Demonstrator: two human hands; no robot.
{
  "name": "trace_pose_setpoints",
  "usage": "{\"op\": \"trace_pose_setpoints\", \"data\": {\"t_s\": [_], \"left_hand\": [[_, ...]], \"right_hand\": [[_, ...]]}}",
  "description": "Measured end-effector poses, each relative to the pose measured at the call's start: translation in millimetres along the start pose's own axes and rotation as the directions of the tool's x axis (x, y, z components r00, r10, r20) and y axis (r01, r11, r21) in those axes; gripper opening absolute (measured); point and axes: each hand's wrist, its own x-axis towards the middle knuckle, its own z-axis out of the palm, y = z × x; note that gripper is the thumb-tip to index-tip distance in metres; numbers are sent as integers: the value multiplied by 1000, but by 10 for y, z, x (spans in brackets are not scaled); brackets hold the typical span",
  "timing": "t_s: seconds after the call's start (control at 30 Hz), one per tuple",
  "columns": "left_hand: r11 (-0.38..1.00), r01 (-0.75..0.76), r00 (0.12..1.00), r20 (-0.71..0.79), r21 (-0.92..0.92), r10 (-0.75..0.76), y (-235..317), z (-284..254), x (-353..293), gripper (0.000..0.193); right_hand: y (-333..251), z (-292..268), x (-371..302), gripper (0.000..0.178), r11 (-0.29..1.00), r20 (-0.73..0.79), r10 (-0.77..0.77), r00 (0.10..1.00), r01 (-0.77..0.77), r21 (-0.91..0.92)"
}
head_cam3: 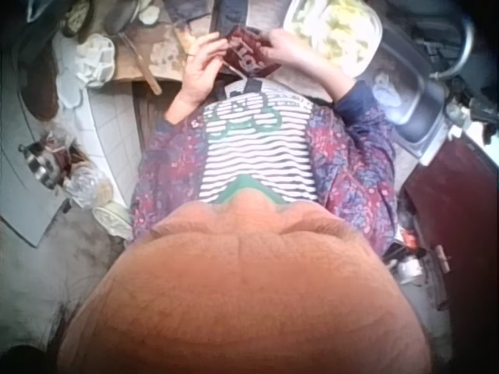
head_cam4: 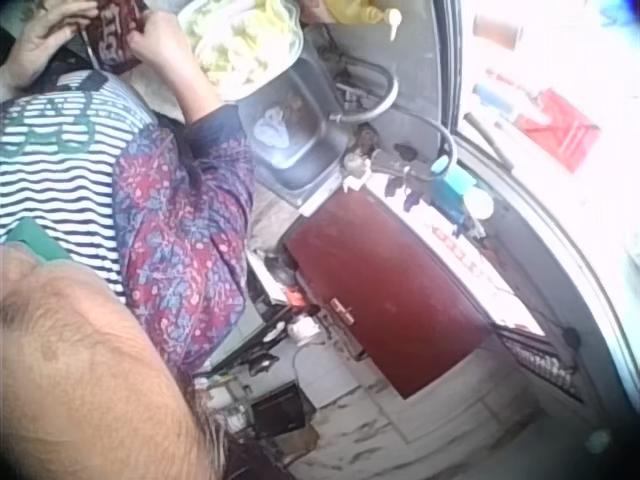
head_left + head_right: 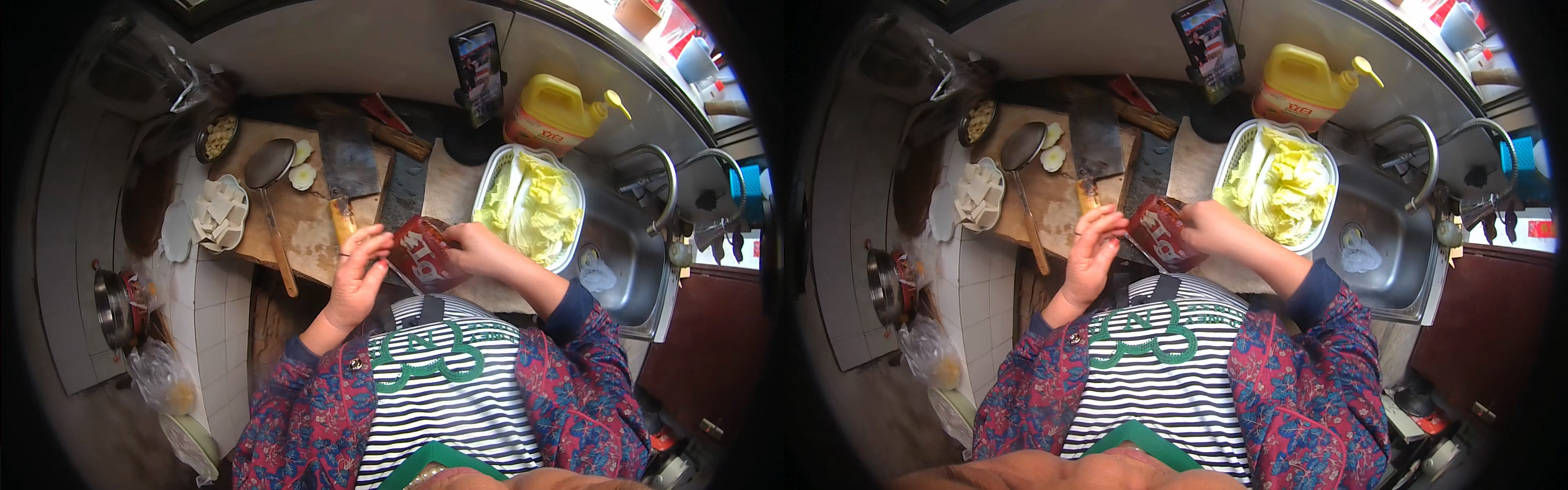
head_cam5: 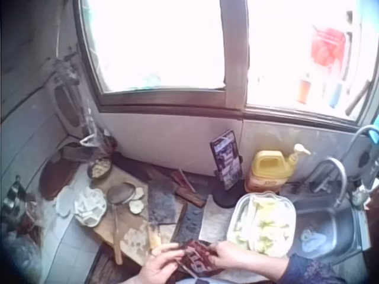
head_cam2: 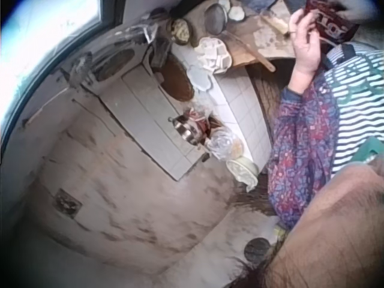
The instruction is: The person pours oil into a pot of boiling water on a stove. They then retrieve a bag of mixed meatballs and tofu from a plastic bag and add them one by one into the pot. Finally, they open a red seasoning packet and prepare to add its contents to the pot.
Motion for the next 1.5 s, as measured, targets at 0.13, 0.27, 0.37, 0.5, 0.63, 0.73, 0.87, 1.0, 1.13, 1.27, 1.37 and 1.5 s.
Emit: {"op": "trace_pose_setpoints", "data": {"t_s": [0.13, 0.27, 0.37, 0.5, 0.63, 0.73, 0.87, 1.0, 1.13, 1.27, 1.37, 1.5], "left_hand": [[983, 28, 980, -197, 181, 9, -102, -119, -152, 45], [958, 219, 944, -209, -184, -256, -147, -101, -211, 40], [948, 230, 959, -113, -221, -260, -88, -57, -227, 36], [987, 102, 963, -236, -121, -129, 5, 8, -229, 34], [993, 94, 958, -278, 78, -69, 44, -58, -271, 34], [977, 166, 924, -367, 131, -108, 26, -174, -301, 33], [972, 219, 822, -553, 89, -134, -36, -443, -328, 35], [982, 178, 748, -656, 59, -96, -98, -969, -463, 37], [985, 175, 636, -763, -6, -117, -274, -1481, -472, 34], [984, 80, 635, -753, -157, -172, -412, -1854, -277, 28], [967, -3, 702, -689, -256, -180, -465, -2077, 5, 25], [955, 50, 710, -662, -293, -240, -529, -2323, 435, 24]], "right_hand": [[33, -127, -209, 28, 968, -136, 13, 991, 22, 249], [5, -101, -327, 35, 709, -156, -103, 982, 183, 681], [-26, 57, -325, 47, 574, -38, -126, 991, 104, 812], [-23, 194, -302, 42, 463, 68, -182, 981, 24, 886], [-69, 319, -301, 20, 531, 110, 36, 993, -112, 840], [-131, 454, -282, 19, 362, -118, -27, 993, 120, 925], [-46, 356, -283, 24, 282, -171, 23, 985, 158, 946], [96, 182, -281, 31, 243, -169, 35, 985, 156, 957], [107, 240, -248, 30, 179, -222, 63, 973, 208, 962], [58, 371, -175, 32, 139, -183, 68, 981, 172, 975], [4, 473, -87, 33, 113, -140, 105, 985, 128, 985], [-106, 608, 39, 34, 114, -117, 120, 986, 103, 988]]}}
